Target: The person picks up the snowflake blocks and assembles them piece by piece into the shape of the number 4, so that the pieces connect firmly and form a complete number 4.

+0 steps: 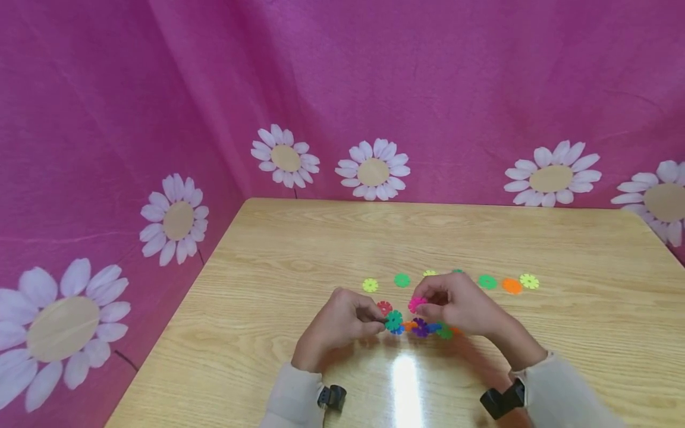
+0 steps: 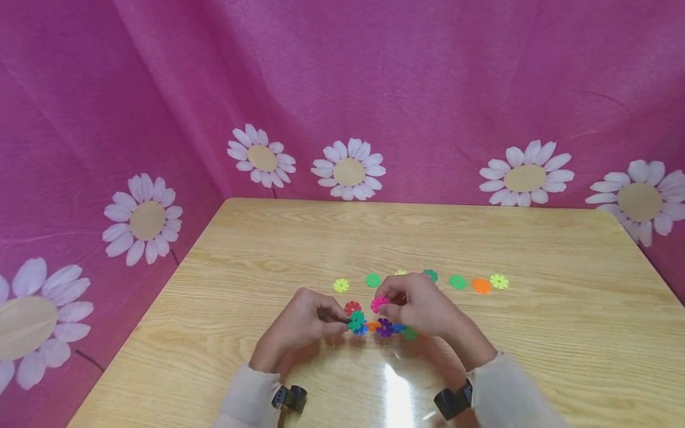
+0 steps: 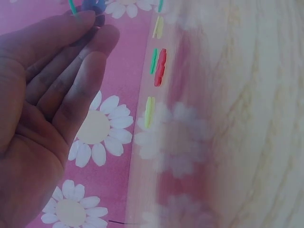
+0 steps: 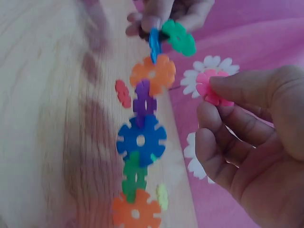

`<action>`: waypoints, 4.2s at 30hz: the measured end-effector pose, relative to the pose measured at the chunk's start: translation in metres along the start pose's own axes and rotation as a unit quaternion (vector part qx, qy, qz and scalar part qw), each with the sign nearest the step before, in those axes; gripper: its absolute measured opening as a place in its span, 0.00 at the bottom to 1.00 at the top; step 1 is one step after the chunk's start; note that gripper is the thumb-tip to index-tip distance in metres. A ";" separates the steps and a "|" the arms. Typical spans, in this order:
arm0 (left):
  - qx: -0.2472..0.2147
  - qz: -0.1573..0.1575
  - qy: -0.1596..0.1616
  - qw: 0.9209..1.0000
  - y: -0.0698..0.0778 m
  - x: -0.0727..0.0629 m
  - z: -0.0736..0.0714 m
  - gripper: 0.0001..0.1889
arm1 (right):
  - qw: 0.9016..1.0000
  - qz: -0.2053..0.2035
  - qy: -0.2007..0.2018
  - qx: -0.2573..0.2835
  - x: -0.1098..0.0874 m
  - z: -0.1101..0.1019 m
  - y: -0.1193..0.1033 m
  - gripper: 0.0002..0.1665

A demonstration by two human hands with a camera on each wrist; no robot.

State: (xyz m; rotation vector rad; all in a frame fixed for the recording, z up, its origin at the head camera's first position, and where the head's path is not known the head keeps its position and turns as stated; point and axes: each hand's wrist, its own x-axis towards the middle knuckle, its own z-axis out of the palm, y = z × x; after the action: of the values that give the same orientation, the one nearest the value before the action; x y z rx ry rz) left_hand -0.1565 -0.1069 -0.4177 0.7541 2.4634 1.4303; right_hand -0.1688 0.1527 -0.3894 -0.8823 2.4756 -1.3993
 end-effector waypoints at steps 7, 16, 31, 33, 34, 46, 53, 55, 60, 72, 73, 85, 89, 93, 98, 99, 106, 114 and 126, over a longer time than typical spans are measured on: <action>0.001 -0.003 0.001 1.000 0.001 0.001 0.000 0.05 | 0.999 -0.041 -0.010 -0.017 -0.001 0.007 -0.010 0.08; 0.009 -0.002 0.004 1.000 0.003 0.002 0.001 0.05 | 0.999 -0.040 -0.007 -0.017 -0.002 0.010 -0.012 0.08; 0.018 0.006 0.003 1.000 0.002 0.003 0.002 0.05 | 0.998 -0.036 0.023 -0.035 -0.004 0.017 -0.012 0.09; 0.021 0.004 0.005 1.000 0.002 0.003 0.002 0.05 | 0.998 -0.035 0.028 -0.038 -0.004 0.018 -0.013 0.08; 0.021 0.005 0.006 1.000 0.002 0.003 0.002 0.05 | 0.998 -0.034 0.031 -0.040 -0.005 0.019 -0.013 0.08; 0.019 0.026 0.006 0.999 0.001 0.004 0.003 0.03 | 0.997 -0.026 0.051 -0.061 -0.007 0.022 -0.015 0.09; 0.024 0.028 0.009 0.999 0.002 0.005 0.004 0.04 | 0.995 -0.048 0.054 -0.066 -0.007 0.023 -0.015 0.10; 0.025 0.028 0.011 0.999 0.002 0.005 0.004 0.04 | 0.994 -0.054 0.054 -0.072 -0.006 0.024 -0.015 0.10; 0.012 0.020 0.012 1.000 0.003 0.004 0.005 0.05 | 0.993 -0.063 0.055 -0.083 -0.005 0.025 -0.016 0.11; 0.017 0.011 0.010 1.000 0.001 0.000 0.002 0.05 | 0.996 -0.048 0.028 -0.070 0.000 0.026 -0.017 0.12; 0.018 0.013 0.010 1.000 0.001 0.000 0.001 0.05 | 0.996 -0.044 0.024 -0.068 0.001 0.026 -0.017 0.11; -0.001 -0.001 0.009 1.000 -0.003 -0.006 -0.005 0.05 | 0.997 -0.055 -0.006 -0.060 0.008 0.028 -0.016 0.08; 0.001 0.003 0.005 1.000 -0.004 -0.007 -0.006 0.05 | 0.997 -0.051 -0.001 -0.064 0.008 0.029 -0.015 0.08; -0.014 0.012 0.002 1.000 -0.004 -0.007 -0.008 0.07 | 0.997 -0.047 0.008 -0.066 0.008 0.030 -0.015 0.08; -0.025 0.031 0.016 0.999 -0.004 -0.006 -0.007 0.07 | 0.997 -0.053 0.013 -0.052 0.010 0.034 -0.014 0.08; -0.024 0.036 0.019 0.999 -0.004 -0.006 -0.007 0.07 | 0.998 -0.052 0.012 -0.045 0.010 0.035 -0.014 0.08; -0.032 0.070 0.027 0.997 -0.002 -0.003 -0.002 0.05 | 0.998 -0.045 0.013 -0.035 0.012 0.040 -0.015 0.08; -0.023 0.066 0.021 0.997 -0.002 -0.003 -0.001 0.02 | 0.998 -0.046 0.002 -0.041 0.013 0.039 -0.014 0.07; -0.029 0.054 0.021 0.998 -0.003 -0.007 -0.001 0.03 | 0.994 -0.045 -0.007 -0.095 0.028 0.012 -0.001 0.01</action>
State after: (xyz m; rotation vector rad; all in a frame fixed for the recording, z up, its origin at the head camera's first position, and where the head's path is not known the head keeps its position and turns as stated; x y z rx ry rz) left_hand -0.1519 -0.1125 -0.4209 0.8660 2.4342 1.5627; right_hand -0.1860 0.1279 -0.3910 -1.0490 2.6218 -1.1912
